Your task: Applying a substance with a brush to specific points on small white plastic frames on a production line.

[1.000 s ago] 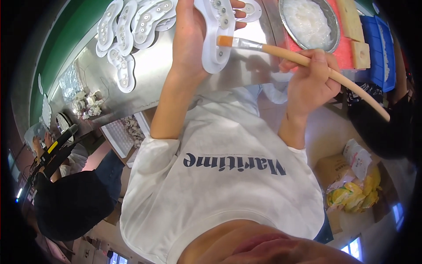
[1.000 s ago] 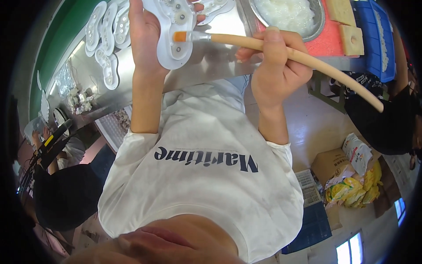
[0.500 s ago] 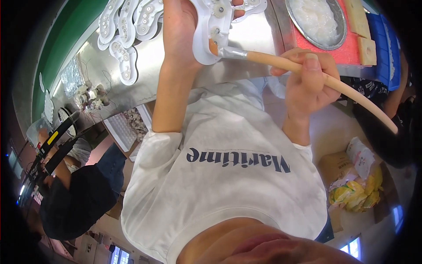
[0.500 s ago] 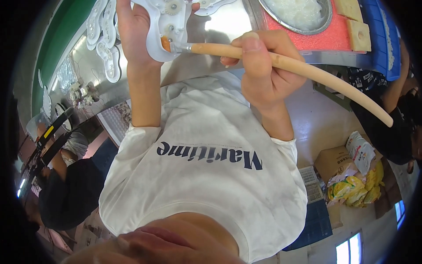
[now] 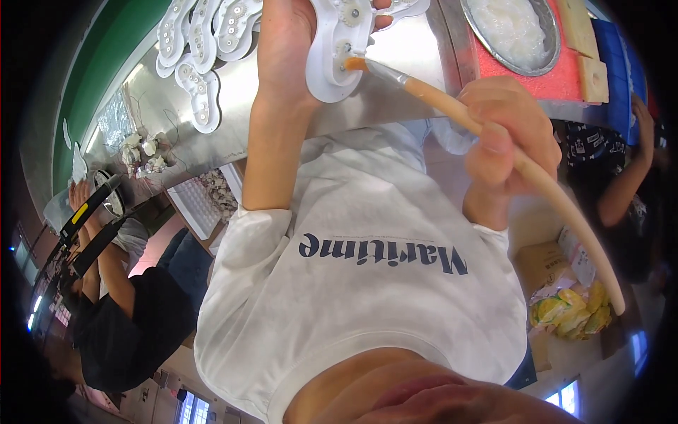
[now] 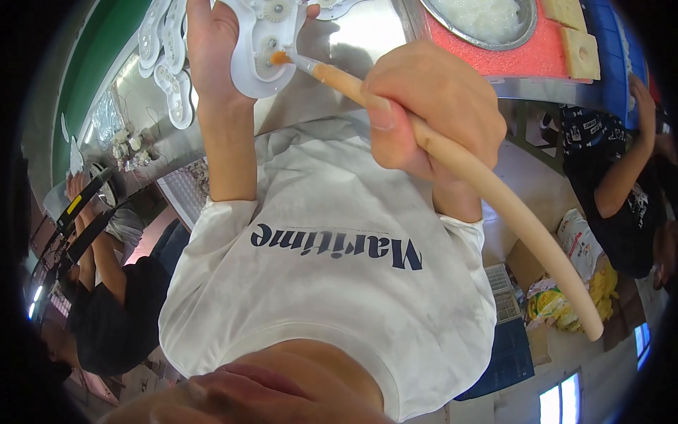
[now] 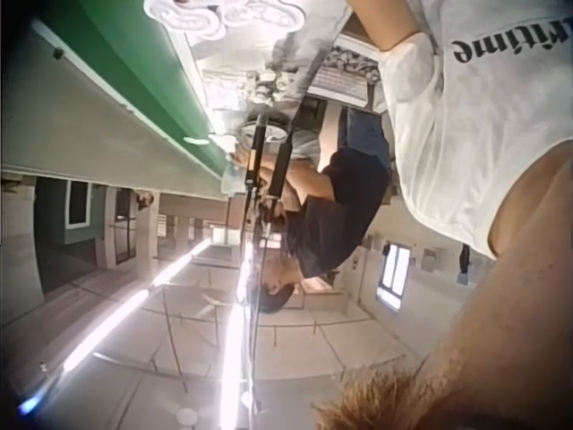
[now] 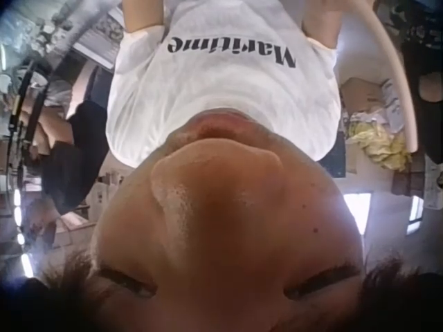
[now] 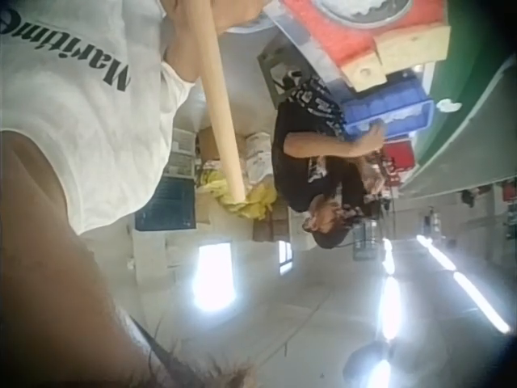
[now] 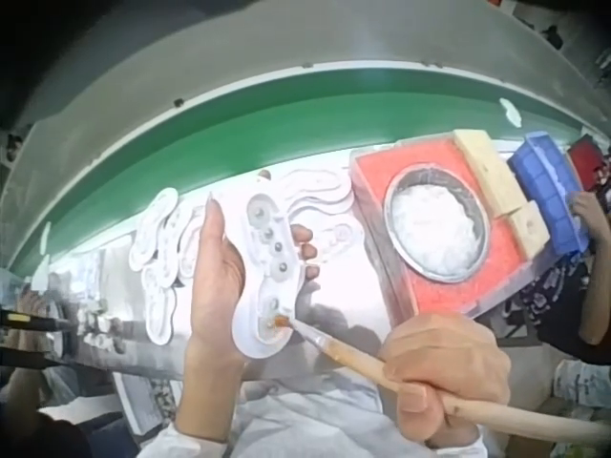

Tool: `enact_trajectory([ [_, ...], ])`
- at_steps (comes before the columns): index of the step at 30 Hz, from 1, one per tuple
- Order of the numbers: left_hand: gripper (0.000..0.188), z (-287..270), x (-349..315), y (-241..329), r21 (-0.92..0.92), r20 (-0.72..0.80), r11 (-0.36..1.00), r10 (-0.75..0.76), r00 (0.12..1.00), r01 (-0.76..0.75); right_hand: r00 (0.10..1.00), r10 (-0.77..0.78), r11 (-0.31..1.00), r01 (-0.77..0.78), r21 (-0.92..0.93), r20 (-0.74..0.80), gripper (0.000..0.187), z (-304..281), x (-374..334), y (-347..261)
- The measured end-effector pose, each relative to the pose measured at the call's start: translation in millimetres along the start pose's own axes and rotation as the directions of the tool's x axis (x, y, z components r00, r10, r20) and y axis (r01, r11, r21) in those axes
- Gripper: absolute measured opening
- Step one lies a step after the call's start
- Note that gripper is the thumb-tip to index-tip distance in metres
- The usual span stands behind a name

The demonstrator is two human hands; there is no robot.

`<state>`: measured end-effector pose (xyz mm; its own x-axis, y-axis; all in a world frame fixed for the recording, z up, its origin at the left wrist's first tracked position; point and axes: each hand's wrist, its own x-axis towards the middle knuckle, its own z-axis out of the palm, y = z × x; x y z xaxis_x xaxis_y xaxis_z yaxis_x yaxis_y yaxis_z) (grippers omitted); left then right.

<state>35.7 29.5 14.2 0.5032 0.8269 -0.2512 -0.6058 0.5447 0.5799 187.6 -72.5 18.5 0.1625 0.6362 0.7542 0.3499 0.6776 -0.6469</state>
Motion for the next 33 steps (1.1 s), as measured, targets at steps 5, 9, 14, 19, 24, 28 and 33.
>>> enact_trajectory([
  [5, 0.062, 0.5, 1.5, -1.8, 0.009, -0.031, 1.0, -0.011, 0.999, 0.011, 0.995, -0.049, 0.991, 0.06, 0.122, -0.086, 0.006, 5.8, -3.3, 5.7],
  [9, 0.06, -13.4, 3.7, 2.0, 0.051, 0.017, 0.994, -0.094, 0.995, 0.093, 0.993, -0.117, 0.99, 0.117, 0.08, -0.01, 0.005, 6.8, -0.3, 8.7],
  [14, 0.06, -0.3, 3.6, 3.5, -0.143, 0.107, 0.99, 0.034, 0.994, -0.019, 0.997, 0.041, 0.995, -0.046, 0.084, 0.06, 0.004, 4.9, 1.3, 2.4],
  [19, 0.06, -7.1, 7.7, 7.9, -0.055, 0.1, 0.993, -0.094, 0.99, 0.1, 0.957, 0.207, 0.929, -0.258, 0.265, 0.204, 0.013, -11.2, 6.5, 8.6],
  [24, 0.061, -11.0, 9.2, 8.9, -0.147, 0.188, 0.957, -0.222, 0.957, 0.251, 0.932, 0.223, 0.892, -0.313, 0.326, 0.286, 0.02, -12.2, 8.9, 11.5],
  [28, 0.063, -10.1, 8.9, 7.8, -0.214, 0.203, 0.928, -0.264, 0.943, 0.306, 0.939, 0.211, 0.884, -0.302, 0.357, 0.272, 0.02, -12.5, 8.4, 17.8],
  [33, 0.063, -11.3, 7.8, 7.9, -0.21, 0.211, 0.923, -0.279, 0.937, 0.322, 0.948, 0.199, 0.9, -0.277, 0.335, 0.249, 0.021, -12.0, 6.5, 17.6],
])
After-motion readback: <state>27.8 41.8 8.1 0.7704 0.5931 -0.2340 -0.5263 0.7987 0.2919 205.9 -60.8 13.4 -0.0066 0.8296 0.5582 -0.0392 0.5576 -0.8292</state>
